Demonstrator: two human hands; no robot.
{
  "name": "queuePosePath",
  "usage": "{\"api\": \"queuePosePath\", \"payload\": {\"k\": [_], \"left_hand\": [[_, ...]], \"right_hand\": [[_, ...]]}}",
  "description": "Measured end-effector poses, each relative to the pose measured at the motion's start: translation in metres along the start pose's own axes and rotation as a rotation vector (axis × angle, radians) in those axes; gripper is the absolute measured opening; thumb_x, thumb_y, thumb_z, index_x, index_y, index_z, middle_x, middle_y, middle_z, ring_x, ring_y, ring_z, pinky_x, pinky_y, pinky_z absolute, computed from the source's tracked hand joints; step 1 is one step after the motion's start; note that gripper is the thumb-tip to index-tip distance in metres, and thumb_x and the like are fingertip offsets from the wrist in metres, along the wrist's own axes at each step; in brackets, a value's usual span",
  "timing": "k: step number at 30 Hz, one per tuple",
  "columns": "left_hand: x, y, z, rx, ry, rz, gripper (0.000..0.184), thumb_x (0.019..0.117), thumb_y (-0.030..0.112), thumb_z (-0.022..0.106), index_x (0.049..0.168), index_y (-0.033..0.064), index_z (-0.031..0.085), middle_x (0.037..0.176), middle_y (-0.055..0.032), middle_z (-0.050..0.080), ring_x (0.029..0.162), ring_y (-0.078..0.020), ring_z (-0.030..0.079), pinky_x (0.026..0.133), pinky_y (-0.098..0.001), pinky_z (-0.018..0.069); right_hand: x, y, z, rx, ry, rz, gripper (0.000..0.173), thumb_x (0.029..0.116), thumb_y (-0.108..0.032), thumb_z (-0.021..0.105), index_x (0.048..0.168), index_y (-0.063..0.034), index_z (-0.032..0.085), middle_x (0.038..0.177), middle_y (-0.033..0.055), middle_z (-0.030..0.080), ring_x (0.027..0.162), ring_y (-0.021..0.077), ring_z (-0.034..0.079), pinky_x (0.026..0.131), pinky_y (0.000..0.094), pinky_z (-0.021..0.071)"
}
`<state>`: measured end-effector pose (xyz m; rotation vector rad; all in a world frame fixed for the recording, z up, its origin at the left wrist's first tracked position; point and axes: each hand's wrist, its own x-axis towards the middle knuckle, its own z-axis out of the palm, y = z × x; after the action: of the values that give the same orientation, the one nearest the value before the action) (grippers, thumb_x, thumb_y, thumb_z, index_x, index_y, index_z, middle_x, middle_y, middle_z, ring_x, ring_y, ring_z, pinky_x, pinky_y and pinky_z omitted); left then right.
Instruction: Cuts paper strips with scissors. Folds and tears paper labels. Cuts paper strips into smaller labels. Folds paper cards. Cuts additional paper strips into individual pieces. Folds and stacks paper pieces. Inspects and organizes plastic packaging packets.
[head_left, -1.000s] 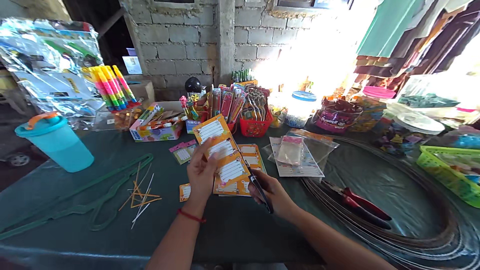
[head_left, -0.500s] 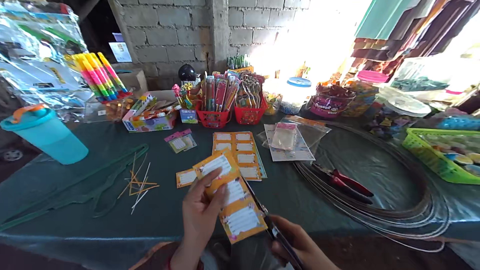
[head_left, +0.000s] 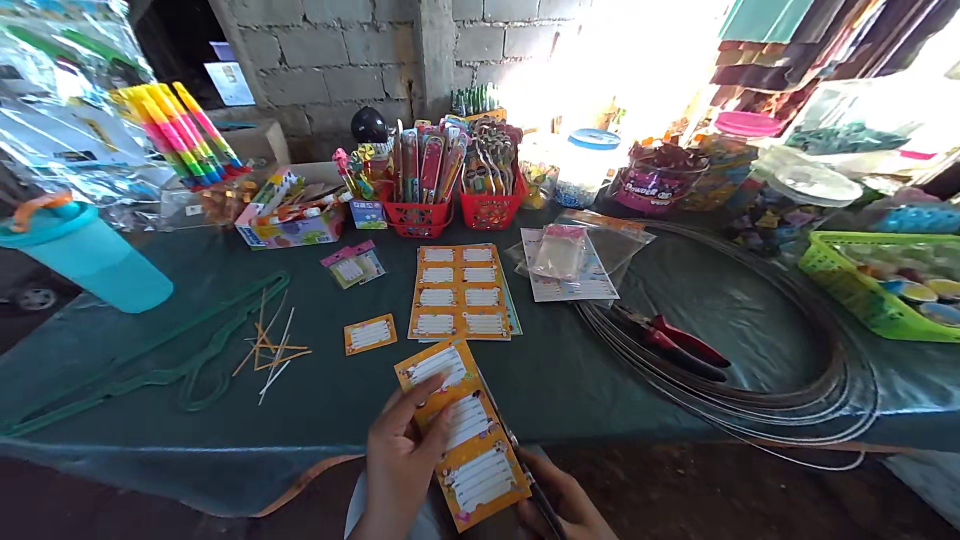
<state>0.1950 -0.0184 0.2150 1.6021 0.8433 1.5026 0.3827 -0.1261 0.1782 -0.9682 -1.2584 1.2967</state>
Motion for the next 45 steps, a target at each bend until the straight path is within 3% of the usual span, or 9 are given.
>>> {"api": "queuePosePath", "payload": {"k": [8, 11, 13, 16, 22, 29, 36, 45], "left_hand": [[0.009, 0.006, -0.004, -0.016, 0.0, 0.049, 0.034, 0.0852, -0.001, 0.071, 0.119, 0.0007, 0.072, 0.121, -0.0052, 0.07, 0.095, -0.0022, 0.071, 0.077, -0.0178, 0.0607], [0.025, 0.009, -0.012, 0.018, 0.045, 0.091, 0.035, 0.0852, -0.001, 0.07, 0.12, -0.0023, 0.07, 0.118, -0.0064, 0.069, 0.093, -0.0012, 0.07, 0.075, -0.0171, 0.0603], [0.044, 0.012, -0.021, 0.054, 0.081, 0.112, 0.036, 0.0857, -0.001, 0.068, 0.121, -0.0053, 0.068, 0.115, -0.0084, 0.07, 0.091, -0.0018, 0.07, 0.075, -0.0176, 0.06], [0.087, 0.012, -0.032, 0.106, 0.106, 0.144, 0.036, 0.0881, -0.002, 0.066, 0.123, -0.0074, 0.066, 0.115, -0.0132, 0.068, 0.088, -0.003, 0.069, 0.073, -0.0177, 0.0582], [0.18, 0.0, -0.025, 0.097, 0.097, 0.19, 0.03, 0.0925, 0.002, 0.067, 0.122, -0.0059, 0.067, 0.112, -0.013, 0.07, 0.082, -0.0042, 0.066, 0.072, -0.0198, 0.0554], [0.204, -0.02, 0.007, -0.05, 0.123, 0.242, 0.025, 0.0915, 0.001, 0.067, 0.115, -0.0058, 0.069, 0.11, -0.0092, 0.071, 0.082, -0.0027, 0.067, 0.073, -0.0186, 0.0565], [0.189, -0.025, 0.002, -0.054, 0.107, 0.311, 0.032, 0.0901, -0.002, 0.067, 0.122, -0.0097, 0.066, 0.114, -0.0119, 0.071, 0.088, -0.0015, 0.069, 0.076, -0.0172, 0.0575], [0.183, -0.026, 0.001, -0.055, 0.102, 0.374, 0.032, 0.0872, -0.003, 0.068, 0.118, -0.0109, 0.067, 0.111, -0.0099, 0.072, 0.089, 0.0, 0.069, 0.077, -0.0156, 0.0577]], "right_hand": [[0.017, -0.01, -0.002, -0.01, -0.051, -0.044, 0.051, 0.0966, -0.013, 0.062, 0.14, 0.0069, 0.043, 0.112, -0.0061, 0.069, 0.086, -0.0045, 0.064, 0.076, 0.0183, 0.0554], [0.041, -0.022, 0.001, -0.056, -0.091, -0.048, 0.054, 0.098, -0.023, 0.063, 0.141, 0.0045, 0.045, 0.107, -0.007, 0.068, 0.08, -0.0057, 0.062, 0.07, 0.0159, 0.0535], [0.068, -0.033, 0.002, -0.115, -0.132, -0.06, 0.057, 0.099, -0.027, 0.061, 0.143, 0.0042, 0.044, 0.104, -0.0051, 0.068, 0.077, -0.0047, 0.061, 0.068, 0.0164, 0.0533], [0.12, -0.053, 0.004, -0.153, -0.163, -0.041, 0.051, 0.0981, -0.015, 0.057, 0.145, 0.0013, 0.042, 0.097, -0.004, 0.065, 0.073, -0.0009, 0.061, 0.065, 0.0184, 0.0538], [0.205, -0.071, -0.013, -0.1, -0.111, -0.066, 0.043, 0.1003, -0.013, 0.052, 0.142, -0.004, 0.044, 0.085, -0.004, 0.062, 0.067, 0.0034, 0.061, 0.063, 0.0203, 0.0531], [0.217, -0.063, -0.033, -0.073, -0.106, -0.157, 0.05, 0.0986, -0.014, 0.053, 0.145, -0.002, 0.039, 0.085, -0.0052, 0.063, 0.068, 0.0024, 0.061, 0.065, 0.0197, 0.0533], [0.209, -0.053, -0.034, -0.144, -0.087, -0.22, 0.052, 0.0961, -0.013, 0.057, 0.143, 0.0014, 0.041, 0.095, -0.0063, 0.065, 0.072, -0.0016, 0.061, 0.066, 0.0171, 0.0531], [0.2, -0.051, -0.031, -0.165, -0.076, -0.225, 0.05, 0.0965, -0.011, 0.056, 0.142, 0.0026, 0.041, 0.1, -0.0063, 0.064, 0.075, -0.0035, 0.061, 0.068, 0.0155, 0.0527]]}}
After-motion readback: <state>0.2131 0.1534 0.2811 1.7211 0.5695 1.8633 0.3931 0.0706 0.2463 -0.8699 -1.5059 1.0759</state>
